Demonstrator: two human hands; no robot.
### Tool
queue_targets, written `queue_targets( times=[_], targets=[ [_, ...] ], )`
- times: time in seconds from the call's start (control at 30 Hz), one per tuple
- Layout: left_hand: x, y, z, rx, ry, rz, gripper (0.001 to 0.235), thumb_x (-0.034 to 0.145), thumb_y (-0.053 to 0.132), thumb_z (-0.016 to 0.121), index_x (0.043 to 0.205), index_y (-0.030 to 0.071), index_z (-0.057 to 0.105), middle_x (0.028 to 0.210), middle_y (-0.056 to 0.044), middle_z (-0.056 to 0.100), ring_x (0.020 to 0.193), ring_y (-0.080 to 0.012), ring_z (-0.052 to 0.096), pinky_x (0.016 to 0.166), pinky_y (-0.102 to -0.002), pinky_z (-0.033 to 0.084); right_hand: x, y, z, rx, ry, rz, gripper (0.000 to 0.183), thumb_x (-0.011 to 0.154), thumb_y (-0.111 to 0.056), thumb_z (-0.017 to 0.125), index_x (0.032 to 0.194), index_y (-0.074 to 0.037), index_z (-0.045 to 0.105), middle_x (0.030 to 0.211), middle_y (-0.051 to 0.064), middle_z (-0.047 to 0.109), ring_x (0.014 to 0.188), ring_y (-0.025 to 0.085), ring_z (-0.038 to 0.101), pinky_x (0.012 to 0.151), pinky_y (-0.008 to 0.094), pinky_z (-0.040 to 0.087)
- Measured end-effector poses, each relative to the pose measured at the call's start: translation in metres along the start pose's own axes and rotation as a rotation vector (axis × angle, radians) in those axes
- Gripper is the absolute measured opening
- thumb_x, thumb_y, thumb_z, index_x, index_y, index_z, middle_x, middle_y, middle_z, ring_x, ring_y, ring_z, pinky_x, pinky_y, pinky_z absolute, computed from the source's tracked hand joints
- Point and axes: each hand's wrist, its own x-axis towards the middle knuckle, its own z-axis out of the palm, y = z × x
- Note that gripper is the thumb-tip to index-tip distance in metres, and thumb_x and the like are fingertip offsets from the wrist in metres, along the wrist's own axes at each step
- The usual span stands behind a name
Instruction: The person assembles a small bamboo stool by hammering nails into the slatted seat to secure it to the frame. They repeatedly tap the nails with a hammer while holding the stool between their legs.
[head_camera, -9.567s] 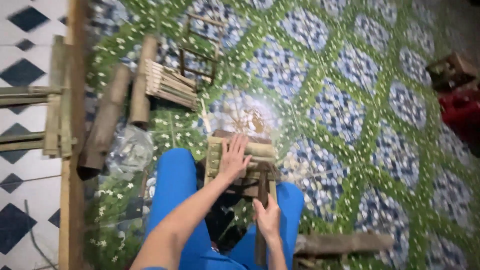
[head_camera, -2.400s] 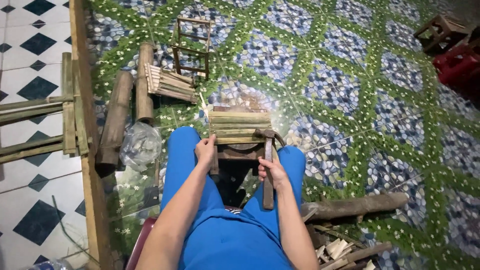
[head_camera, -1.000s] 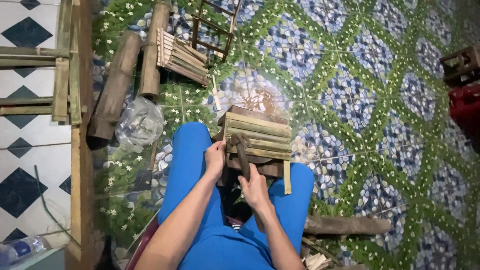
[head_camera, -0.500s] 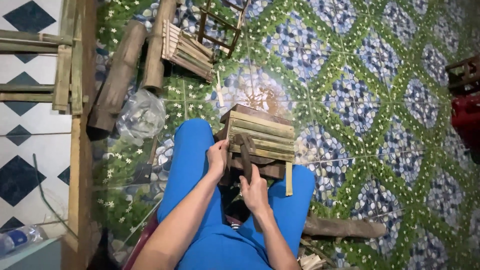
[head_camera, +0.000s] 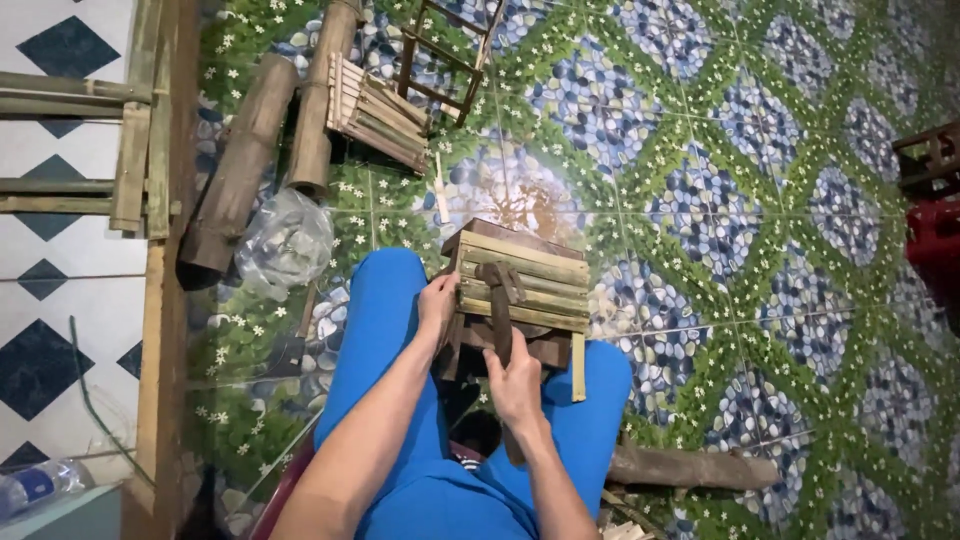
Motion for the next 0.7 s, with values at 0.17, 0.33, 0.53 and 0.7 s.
queue_targets(
  times=[0.17, 0.33, 0.53, 0.7],
  targets=[
    [-0.04, 0.05, -0.01, -0.14, 0.035, -0.111, 0.042, 0.095, 0.048, 0.07, 0.116, 0.013, 0.079, 0.122, -0.009, 0.076, 0.124, -0.0334, 0.064, 0.105, -0.045, 0.049, 0.01, 0.022, 0.015, -0.076, -0.068, -0.018, 0.044, 0.101, -0.011, 0.063, 0.142, -0.001, 0.05, 0.113, 0.03, 0.071, 0.102, 0.046, 0.072, 0.074, 0.061, 0.064],
    [-0.013, 0.021, 0.0, -0.118, 0.052, -0.094, 0.042, 0.094, 0.048, 0.072, 0.113, 0.011, 0.081, 0.12, -0.012, 0.076, 0.121, -0.0342, 0.066, 0.101, -0.045, 0.051, 0.006, 0.002, 0.007, -0.038, -0.06, 0.001, 0.044, 0.103, -0.01, 0.059, 0.144, -0.001, 0.047, 0.116, 0.032, 0.069, 0.107, 0.048, 0.07, 0.076, 0.064, 0.064],
    [-0.042, 0.063, -0.014, -0.126, 0.052, -0.137, 0.042, 0.095, 0.048, 0.069, 0.114, 0.012, 0.08, 0.125, -0.01, 0.075, 0.125, -0.0334, 0.063, 0.104, -0.044, 0.048, 0.016, 0.027, 0.013, -0.051, -0.095, 0.064, 0.049, 0.1, -0.016, 0.065, 0.143, -0.001, 0.049, 0.12, 0.031, 0.069, 0.111, 0.047, 0.069, 0.081, 0.063, 0.063],
    [-0.03, 0.062, -0.013, -0.143, 0.033, -0.116, 0.052, 0.097, 0.051, 0.065, 0.126, 0.01, 0.074, 0.134, -0.011, 0.07, 0.132, -0.0338, 0.059, 0.111, -0.045, 0.045, 0.02, 0.026, 0.001, 0.012, -0.041, 0.004, 0.044, 0.103, -0.016, 0.059, 0.144, -0.005, 0.048, 0.12, 0.027, 0.07, 0.105, 0.044, 0.072, 0.075, 0.06, 0.065]
  ],
)
